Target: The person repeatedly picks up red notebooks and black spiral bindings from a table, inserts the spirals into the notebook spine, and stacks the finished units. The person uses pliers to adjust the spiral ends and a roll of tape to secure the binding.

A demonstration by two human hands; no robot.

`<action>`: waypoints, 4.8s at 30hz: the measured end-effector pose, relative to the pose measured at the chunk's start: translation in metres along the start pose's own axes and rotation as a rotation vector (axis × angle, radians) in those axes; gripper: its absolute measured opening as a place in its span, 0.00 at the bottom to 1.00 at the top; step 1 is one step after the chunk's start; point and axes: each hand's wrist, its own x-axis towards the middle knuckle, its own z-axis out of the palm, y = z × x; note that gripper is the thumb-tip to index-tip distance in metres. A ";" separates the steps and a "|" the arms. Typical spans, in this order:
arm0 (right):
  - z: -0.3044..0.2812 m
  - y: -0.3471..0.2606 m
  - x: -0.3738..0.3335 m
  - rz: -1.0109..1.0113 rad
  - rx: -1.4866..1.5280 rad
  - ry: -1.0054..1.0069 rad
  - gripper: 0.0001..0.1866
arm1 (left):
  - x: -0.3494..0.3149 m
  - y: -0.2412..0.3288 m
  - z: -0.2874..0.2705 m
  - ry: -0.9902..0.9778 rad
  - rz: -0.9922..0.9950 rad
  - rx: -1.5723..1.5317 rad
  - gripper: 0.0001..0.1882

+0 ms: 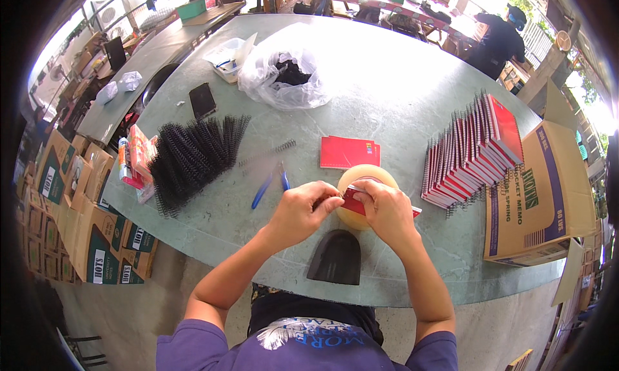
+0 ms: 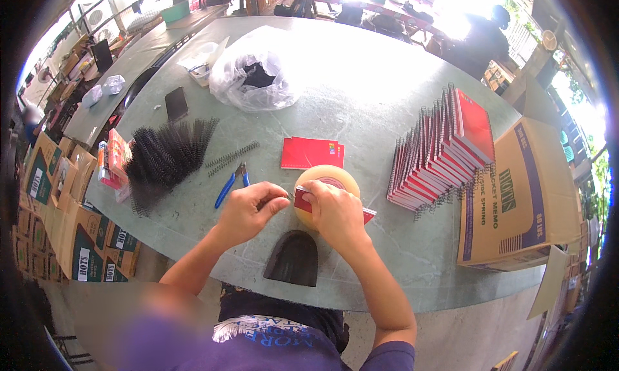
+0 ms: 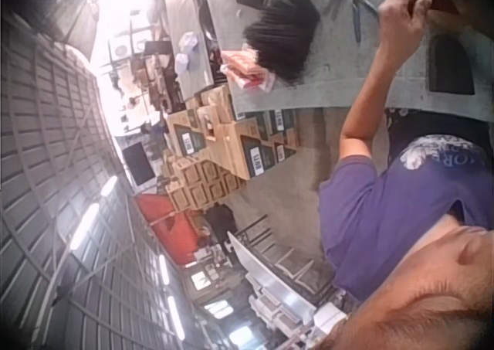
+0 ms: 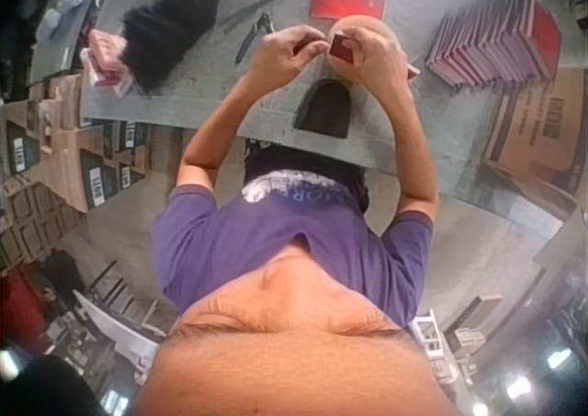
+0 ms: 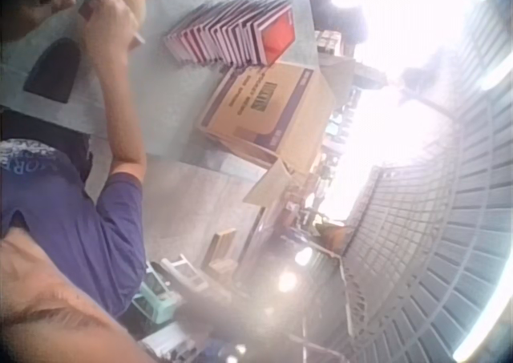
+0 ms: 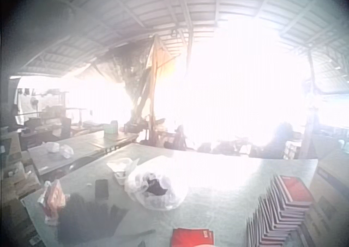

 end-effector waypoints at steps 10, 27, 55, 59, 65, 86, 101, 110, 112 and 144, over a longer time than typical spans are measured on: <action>0.001 -0.004 -0.002 -0.131 0.005 0.059 0.11 | 0.014 -0.006 0.013 0.127 0.043 0.156 0.14; 0.004 -0.007 -0.001 -0.015 -0.174 0.001 0.14 | 0.031 -0.006 -0.031 -0.189 0.000 0.278 0.13; 0.005 0.066 -0.032 0.226 0.959 0.100 0.14 | -0.026 0.008 0.007 -0.869 0.061 0.625 0.44; 0.004 0.065 -0.030 0.162 0.955 0.089 0.14 | -0.010 -0.002 0.024 -0.893 0.308 0.577 0.39; 0.005 0.067 -0.032 0.210 1.025 0.131 0.14 | -0.015 -0.005 0.013 -0.877 0.129 0.591 0.31; 0.006 0.058 -0.037 0.071 0.855 0.039 0.12 | 0.018 0.044 -0.009 0.011 0.461 0.548 0.18; 0.006 0.070 -0.042 0.153 0.943 0.166 0.12 | 0.027 0.025 0.001 -0.140 0.219 0.285 0.22; 0.015 0.078 -0.048 0.210 0.859 -0.054 0.14 | 0.044 0.050 0.008 0.142 0.374 0.272 0.20; 0.015 0.079 -0.047 0.108 0.906 0.068 0.14 | 0.047 0.066 -0.001 -0.051 0.464 0.396 0.20; 0.023 0.078 -0.044 0.094 1.063 0.075 0.11 | -0.007 0.032 0.049 -0.083 0.602 0.588 0.15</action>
